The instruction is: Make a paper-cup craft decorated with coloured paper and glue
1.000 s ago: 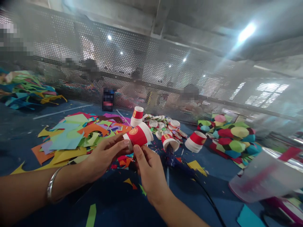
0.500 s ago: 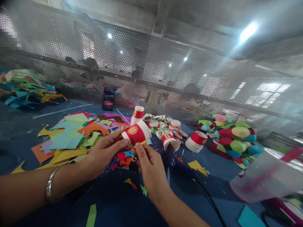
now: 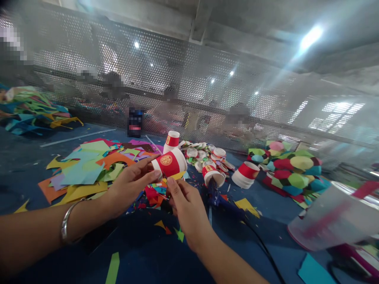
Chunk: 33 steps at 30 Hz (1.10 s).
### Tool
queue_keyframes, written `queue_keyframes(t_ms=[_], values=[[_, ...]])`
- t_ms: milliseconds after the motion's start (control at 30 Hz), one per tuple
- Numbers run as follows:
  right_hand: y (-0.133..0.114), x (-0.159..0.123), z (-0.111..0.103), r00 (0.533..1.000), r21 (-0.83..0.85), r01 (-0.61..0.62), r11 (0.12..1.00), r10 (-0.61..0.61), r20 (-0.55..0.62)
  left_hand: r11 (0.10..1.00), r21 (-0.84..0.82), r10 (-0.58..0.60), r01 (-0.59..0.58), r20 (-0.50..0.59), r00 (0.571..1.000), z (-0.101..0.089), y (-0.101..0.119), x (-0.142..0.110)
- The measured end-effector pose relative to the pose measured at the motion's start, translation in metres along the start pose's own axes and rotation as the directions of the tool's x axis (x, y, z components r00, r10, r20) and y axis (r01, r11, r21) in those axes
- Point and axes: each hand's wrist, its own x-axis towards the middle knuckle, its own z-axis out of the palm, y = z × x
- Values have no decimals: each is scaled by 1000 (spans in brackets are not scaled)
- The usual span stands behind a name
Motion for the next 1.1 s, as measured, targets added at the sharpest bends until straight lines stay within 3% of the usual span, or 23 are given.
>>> queue_keyframes(t_ms=[267,500,700,933,1100], values=[[2,1,1,1000,45,21,999,-20,-24,997,70,24,-28,57,998,5,-5,-5],[7,-2,3,996,35,49,998,-47,-71,927,372,60,-54,-5,998,7,5,-15],[7,0,5,993,28,74,997,-71,-90,922,380,79,-78,13,997,5,4,-13],[4,-1,6,996,108,11,994,-1,-89,822,519,224,-233,81,971,-4,7,-8],[-2,-1,6,995,162,-87,983,93,-30,884,444,141,-146,46,989,-2,1,-5]])
